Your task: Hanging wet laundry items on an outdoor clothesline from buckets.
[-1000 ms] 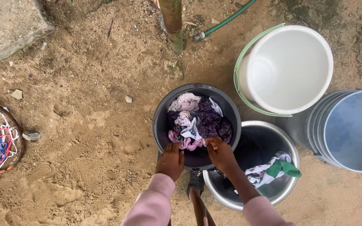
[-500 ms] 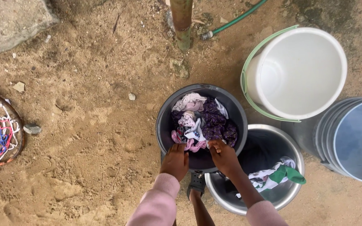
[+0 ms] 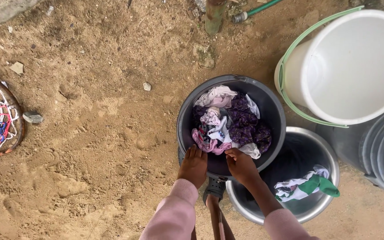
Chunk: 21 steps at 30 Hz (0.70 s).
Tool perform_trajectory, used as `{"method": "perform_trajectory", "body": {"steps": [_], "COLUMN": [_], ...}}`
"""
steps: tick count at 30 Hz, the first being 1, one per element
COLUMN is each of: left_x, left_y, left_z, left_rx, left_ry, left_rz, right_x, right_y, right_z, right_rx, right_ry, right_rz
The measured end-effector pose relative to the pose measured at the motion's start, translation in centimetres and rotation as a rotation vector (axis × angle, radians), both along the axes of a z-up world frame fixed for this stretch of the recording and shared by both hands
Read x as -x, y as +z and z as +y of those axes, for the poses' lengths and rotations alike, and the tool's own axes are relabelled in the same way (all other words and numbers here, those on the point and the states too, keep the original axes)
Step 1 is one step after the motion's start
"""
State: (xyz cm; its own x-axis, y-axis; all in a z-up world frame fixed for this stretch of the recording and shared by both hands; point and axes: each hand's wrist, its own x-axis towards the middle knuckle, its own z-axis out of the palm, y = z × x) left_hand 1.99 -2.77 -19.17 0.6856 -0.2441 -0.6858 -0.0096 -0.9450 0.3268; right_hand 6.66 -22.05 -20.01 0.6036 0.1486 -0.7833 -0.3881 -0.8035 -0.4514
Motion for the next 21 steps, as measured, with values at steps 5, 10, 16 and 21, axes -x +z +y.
{"method": "perform_trajectory", "body": {"steps": [5,10,16,21], "left_x": [-1.8,-1.0,0.2,-0.1], "left_y": [-0.2,-4.3,-6.0,-5.0], "left_z": [1.2,2.8,3.0,3.0], "left_rx": [-0.081,-0.183,-0.276,-0.195], "left_ry": [-0.126,-0.302,-0.441,-0.436], "left_rz": [0.057,-0.040,-0.301,-0.212], "right_x": [-1.0,-0.6,-2.3,-1.2], "right_y": [0.0,-6.1,-6.5,-11.1], "right_z": [2.9,5.7,10.9,9.2], "right_rx": [0.012,0.012,0.284,0.332], "right_ry": [0.204,0.490,0.880,0.813], "right_rz": [-0.209,-0.340,-0.359,-0.334]}}
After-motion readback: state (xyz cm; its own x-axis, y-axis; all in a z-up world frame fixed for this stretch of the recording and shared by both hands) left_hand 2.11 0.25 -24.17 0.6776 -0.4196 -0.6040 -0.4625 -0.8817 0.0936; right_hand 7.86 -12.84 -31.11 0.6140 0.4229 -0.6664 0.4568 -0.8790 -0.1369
